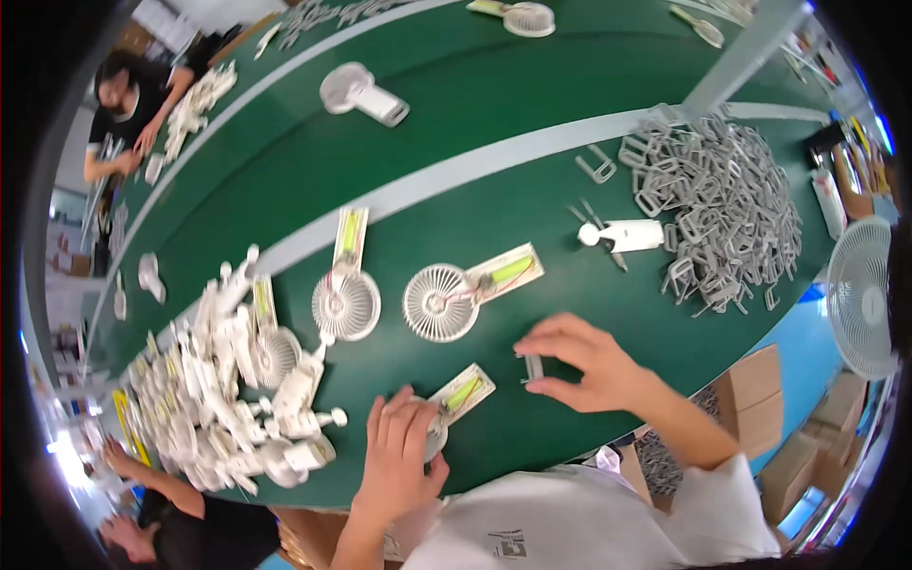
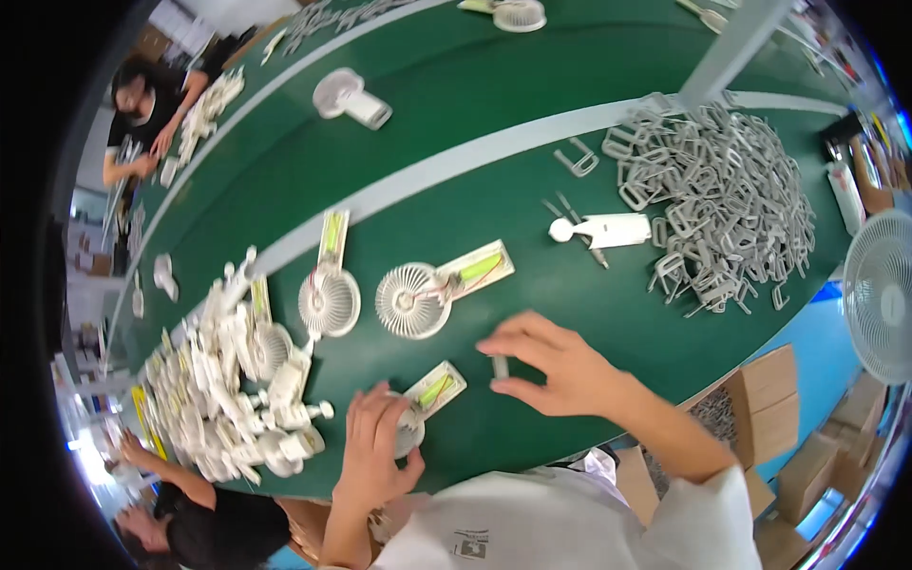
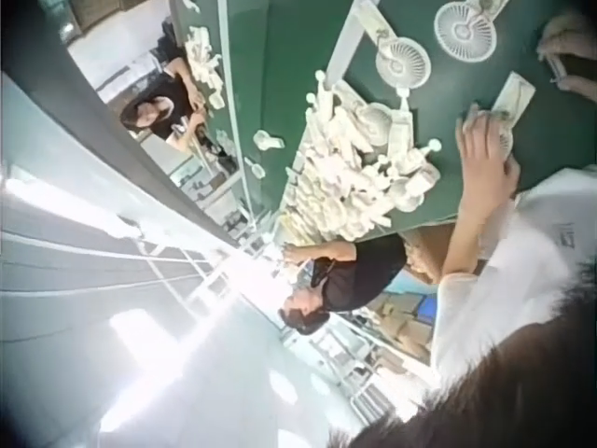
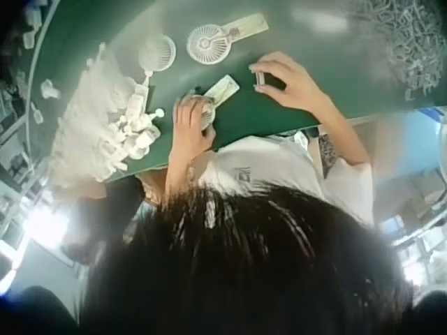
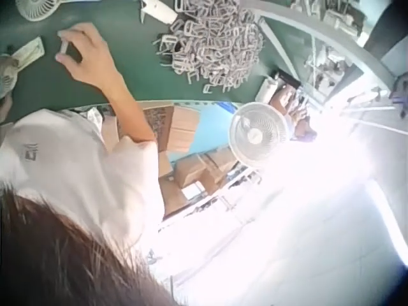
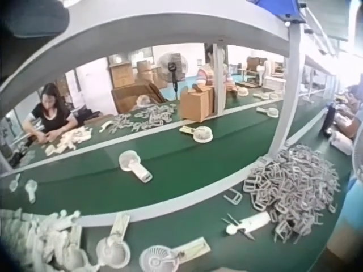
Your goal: Assemble handheld fans by attaching components like the fan head, motor, and handle at a factory workstation.
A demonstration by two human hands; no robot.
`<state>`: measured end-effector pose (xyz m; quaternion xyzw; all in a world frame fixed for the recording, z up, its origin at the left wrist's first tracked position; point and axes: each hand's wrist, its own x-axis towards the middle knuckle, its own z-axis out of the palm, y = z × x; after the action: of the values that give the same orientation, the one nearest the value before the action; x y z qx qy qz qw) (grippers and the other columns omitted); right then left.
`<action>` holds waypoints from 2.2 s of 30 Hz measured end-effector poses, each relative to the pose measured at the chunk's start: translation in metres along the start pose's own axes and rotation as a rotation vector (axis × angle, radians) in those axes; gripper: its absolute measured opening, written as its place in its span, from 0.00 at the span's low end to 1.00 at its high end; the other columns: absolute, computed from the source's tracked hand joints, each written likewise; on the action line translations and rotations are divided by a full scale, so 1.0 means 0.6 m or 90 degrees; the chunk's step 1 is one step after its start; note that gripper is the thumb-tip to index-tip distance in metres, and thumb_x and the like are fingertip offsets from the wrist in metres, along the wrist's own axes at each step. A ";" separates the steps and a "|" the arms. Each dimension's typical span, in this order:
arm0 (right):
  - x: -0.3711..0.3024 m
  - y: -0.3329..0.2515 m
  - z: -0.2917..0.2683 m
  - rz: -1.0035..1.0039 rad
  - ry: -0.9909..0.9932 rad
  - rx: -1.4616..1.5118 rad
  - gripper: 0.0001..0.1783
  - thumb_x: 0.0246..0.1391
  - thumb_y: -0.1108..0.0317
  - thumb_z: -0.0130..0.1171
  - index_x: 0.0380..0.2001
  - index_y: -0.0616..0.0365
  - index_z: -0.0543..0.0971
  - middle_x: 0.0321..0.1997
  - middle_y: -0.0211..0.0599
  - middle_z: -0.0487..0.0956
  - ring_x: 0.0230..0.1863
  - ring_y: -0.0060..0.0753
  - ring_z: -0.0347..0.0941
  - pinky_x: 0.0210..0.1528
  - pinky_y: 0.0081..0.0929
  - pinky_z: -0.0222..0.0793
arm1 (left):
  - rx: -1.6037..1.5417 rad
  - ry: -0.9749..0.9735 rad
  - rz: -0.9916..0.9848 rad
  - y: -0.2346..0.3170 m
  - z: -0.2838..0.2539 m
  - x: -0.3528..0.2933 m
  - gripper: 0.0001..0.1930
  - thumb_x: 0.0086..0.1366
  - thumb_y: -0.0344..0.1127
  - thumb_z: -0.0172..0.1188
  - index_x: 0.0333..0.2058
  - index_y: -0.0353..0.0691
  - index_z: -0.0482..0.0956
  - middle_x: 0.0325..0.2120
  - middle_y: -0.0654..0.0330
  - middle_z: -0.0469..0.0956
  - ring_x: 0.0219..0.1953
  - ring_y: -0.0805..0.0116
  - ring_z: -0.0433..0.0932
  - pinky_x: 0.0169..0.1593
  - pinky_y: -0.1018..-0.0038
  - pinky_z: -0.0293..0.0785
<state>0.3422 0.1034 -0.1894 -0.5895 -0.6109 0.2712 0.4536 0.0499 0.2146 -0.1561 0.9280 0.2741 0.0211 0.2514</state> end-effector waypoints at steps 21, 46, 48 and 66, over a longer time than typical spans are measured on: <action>-0.032 -0.037 -0.011 0.124 -0.086 -0.338 0.26 0.51 0.72 0.69 0.56 0.58 0.78 0.47 0.39 0.79 0.28 0.33 0.74 0.33 0.28 0.73 | 0.085 0.353 0.121 -0.035 0.093 0.012 0.21 0.53 0.53 0.73 0.42 0.51 0.83 0.40 0.68 0.79 0.51 0.60 0.78 0.58 0.54 0.70; -0.028 -0.053 0.094 0.051 -0.114 -0.184 0.28 0.45 0.77 0.74 0.52 0.57 0.81 0.48 0.38 0.75 0.30 0.25 0.77 0.27 0.20 0.74 | 0.040 0.379 0.147 -0.036 0.086 0.018 0.18 0.53 0.52 0.72 0.37 0.49 0.82 0.39 0.69 0.78 0.50 0.63 0.78 0.58 0.55 0.71; -0.026 -0.047 0.090 0.042 -0.140 -0.181 0.29 0.45 0.71 0.77 0.53 0.55 0.82 0.52 0.36 0.75 0.31 0.23 0.78 0.28 0.20 0.75 | 0.043 0.361 0.157 -0.046 0.082 0.026 0.21 0.49 0.53 0.74 0.38 0.51 0.83 0.38 0.69 0.80 0.49 0.61 0.79 0.58 0.55 0.71; 0.076 -0.022 -0.168 0.099 -0.090 -0.612 0.29 0.39 0.81 0.68 0.50 0.56 0.80 0.49 0.43 0.81 0.53 0.52 0.75 0.54 0.41 0.72 | 0.049 0.352 0.184 -0.029 0.041 0.023 0.26 0.55 0.56 0.71 0.49 0.51 0.81 0.56 0.64 0.77 0.59 0.56 0.74 0.64 0.49 0.65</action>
<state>0.4288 0.1246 -0.1231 -0.7560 -0.6505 0.0311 0.0661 0.0571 0.2232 -0.1872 0.9253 0.1978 0.2979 0.1267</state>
